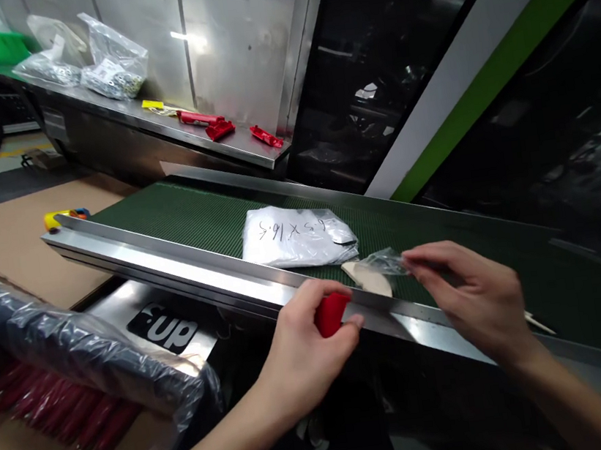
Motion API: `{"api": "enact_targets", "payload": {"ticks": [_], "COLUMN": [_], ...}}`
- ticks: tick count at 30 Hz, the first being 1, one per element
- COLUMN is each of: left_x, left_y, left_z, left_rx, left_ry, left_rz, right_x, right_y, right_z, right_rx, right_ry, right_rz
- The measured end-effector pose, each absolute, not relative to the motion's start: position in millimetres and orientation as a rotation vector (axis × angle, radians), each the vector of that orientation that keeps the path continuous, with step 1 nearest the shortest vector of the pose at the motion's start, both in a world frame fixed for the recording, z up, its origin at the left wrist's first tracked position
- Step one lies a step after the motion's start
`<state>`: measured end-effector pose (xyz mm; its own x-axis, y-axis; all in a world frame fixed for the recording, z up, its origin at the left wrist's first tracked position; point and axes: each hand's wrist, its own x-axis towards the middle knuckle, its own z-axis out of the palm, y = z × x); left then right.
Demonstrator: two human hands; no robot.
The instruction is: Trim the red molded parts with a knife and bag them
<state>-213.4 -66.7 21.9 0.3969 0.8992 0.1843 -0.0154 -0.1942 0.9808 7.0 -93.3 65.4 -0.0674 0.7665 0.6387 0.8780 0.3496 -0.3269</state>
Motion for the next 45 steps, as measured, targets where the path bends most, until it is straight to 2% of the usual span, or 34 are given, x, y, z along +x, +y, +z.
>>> {"api": "enact_targets", "payload": {"ticks": [3,6,9,13,22,27,32,34,38,41,43,45], "left_x": [-199.0,-186.9,-182.6,-187.1,-194.4,-191.4,-193.6,-192.3,-183.4,-179.6,-180.1,-181.0], "left_y": [-72.0,-84.0,-97.1,-106.3,-119.7,-123.7,-134.5,-141.4,-149.6,-150.4,-150.8,-151.6], "left_z": [23.4,24.3,20.3,10.7,-4.2,-16.4,-17.7,-11.7,-1.6,-3.4,-8.6,-15.0], "left_rx": [1.614,1.428,1.285,1.252,1.161,1.341,1.670,1.701,1.355,1.294,1.384,1.491], "left_ry": [0.646,0.538,0.613,0.780,0.915,0.995,1.089,1.007,0.906,0.947,0.971,0.978], "left_rz": [1.069,0.855,0.676,0.623,0.587,0.626,1.011,0.897,0.519,0.523,0.527,0.520], "right_x": [-6.6,-15.8,-16.6,-7.3,2.0,0.8,-3.1,-9.1,-19.0,-17.8,-14.9,-13.4], "right_y": [-126.4,-150.0,-160.9,-165.2,-182.0,-189.7,-199.0,-204.8,-216.5,-223.0,-225.7,-227.4], "right_z": [65.7,62.5,58.9,50.2,19.6,7.0,0.0,-1.9,-2.5,-1.3,-2.7,-6.9], "right_rx": [-1.460,-1.505,-1.607,-1.714,-1.510,-1.547,-1.619,-1.622,-1.596,-1.583,-1.628,-1.711], "right_ry": [-1.796,-1.717,-1.574,-1.369,-1.207,-1.093,-1.042,-1.064,-1.324,-1.530,-1.467,-1.379], "right_rz": [0.012,0.288,0.497,0.620,1.195,1.145,1.062,1.050,0.934,0.919,0.929,0.798]}}
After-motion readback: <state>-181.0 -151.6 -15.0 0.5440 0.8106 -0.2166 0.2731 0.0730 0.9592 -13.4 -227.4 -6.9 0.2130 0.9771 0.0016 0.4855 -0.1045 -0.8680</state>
